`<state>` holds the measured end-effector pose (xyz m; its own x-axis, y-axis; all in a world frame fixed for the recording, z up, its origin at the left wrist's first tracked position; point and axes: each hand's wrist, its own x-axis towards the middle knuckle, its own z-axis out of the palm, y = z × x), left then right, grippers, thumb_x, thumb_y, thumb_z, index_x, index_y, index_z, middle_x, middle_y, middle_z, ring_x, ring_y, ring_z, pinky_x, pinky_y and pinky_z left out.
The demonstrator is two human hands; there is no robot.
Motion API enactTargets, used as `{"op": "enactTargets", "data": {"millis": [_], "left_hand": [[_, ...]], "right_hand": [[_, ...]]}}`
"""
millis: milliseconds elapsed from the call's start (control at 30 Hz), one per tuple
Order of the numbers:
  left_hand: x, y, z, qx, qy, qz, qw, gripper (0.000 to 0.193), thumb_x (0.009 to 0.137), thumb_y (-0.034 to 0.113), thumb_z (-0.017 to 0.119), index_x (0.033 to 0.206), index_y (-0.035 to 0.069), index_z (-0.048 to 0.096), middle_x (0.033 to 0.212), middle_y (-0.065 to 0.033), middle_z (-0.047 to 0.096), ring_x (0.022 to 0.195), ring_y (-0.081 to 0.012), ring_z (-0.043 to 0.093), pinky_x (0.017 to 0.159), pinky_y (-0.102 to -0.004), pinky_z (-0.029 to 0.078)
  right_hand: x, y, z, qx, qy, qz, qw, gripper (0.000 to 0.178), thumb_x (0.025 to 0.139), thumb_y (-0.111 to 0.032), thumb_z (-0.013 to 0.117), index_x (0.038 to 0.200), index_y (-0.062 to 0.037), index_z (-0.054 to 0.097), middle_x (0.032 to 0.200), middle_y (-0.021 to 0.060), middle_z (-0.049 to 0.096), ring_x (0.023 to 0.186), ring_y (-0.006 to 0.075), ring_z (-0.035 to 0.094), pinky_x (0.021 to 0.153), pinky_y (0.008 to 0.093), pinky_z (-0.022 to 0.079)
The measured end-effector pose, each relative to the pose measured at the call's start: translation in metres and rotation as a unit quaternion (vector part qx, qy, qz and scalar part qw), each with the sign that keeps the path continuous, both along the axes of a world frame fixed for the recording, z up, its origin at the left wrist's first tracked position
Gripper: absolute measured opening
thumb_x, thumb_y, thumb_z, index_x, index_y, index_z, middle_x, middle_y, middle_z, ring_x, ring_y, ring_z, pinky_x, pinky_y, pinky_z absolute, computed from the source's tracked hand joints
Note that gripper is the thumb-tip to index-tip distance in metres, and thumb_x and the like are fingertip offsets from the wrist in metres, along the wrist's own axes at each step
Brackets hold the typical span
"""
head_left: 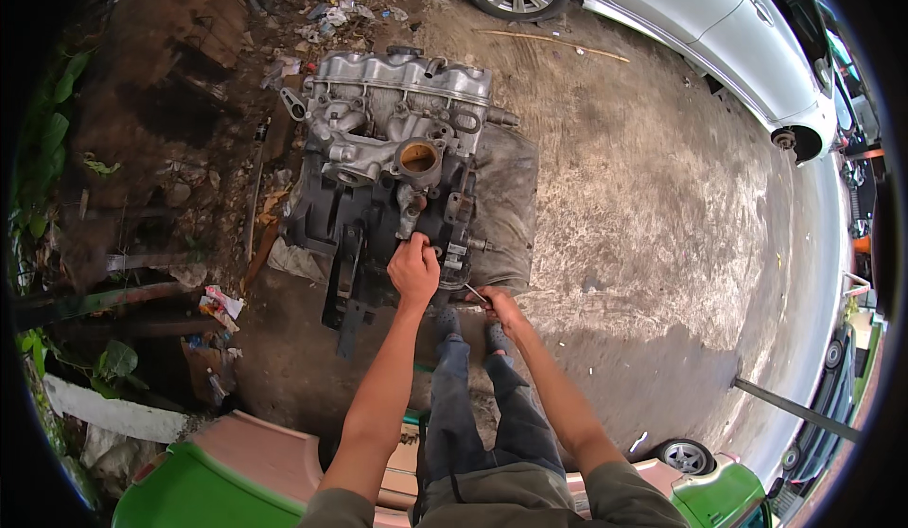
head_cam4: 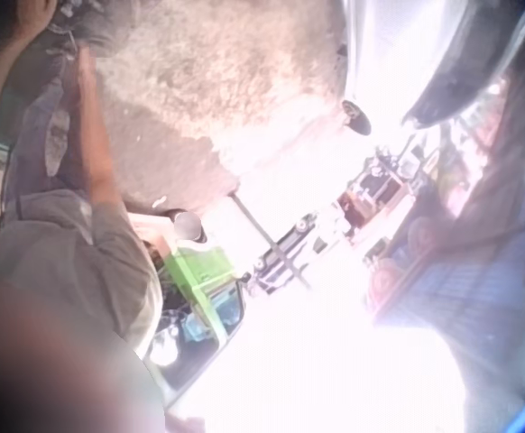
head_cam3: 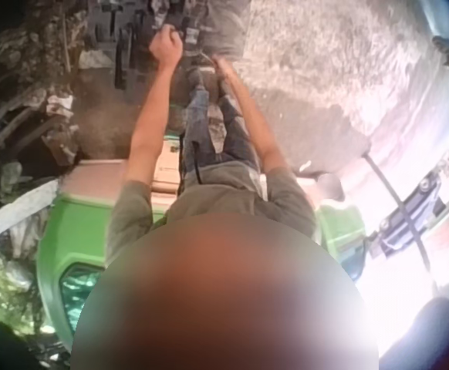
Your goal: The person uses a wrench to loosen and remove bolts from a car engine block resting on a cloth on the ground. They then use a screwdriver to scrape or pry at a surface on the engine. The task involves repeated tool manipulation on the engine components.
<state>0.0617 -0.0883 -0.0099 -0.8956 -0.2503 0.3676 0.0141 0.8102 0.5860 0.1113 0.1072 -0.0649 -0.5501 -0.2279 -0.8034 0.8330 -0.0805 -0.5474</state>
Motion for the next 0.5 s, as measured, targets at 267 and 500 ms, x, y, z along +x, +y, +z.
{"op": "enactTargets", "data": {"millis": [267,500], "left_hand": [[0.000,0.000,0.000,-0.012,-0.008,-0.009,1.000,0.005,0.082,0.011,0.053,0.081,0.006,0.056,0.070,-0.0125,0.060,0.068,-0.0352,0.060,0.059,-0.0464,0.047],[-0.001,0.000,0.001,-0.026,0.000,-0.004,1.000,0.006,0.082,0.011,0.052,0.080,0.006,0.056,0.072,-0.0123,0.061,0.070,-0.0357,0.060,0.060,-0.0462,0.047]], "right_hand": [[-0.020,0.011,-0.032,0.087,0.226,0.165,0.956,0.027,0.093,-0.025,0.067,0.102,-0.0003,0.071,0.088,0.0026,0.069,0.078,0.0083,0.055,0.070,0.0259,0.044],[-0.021,0.003,-0.045,-0.026,0.185,0.191,0.964,0.025,0.097,-0.021,0.060,0.109,0.0003,0.063,0.094,0.0031,0.065,0.085,0.0093,0.054,0.075,0.0255,0.043]]}}
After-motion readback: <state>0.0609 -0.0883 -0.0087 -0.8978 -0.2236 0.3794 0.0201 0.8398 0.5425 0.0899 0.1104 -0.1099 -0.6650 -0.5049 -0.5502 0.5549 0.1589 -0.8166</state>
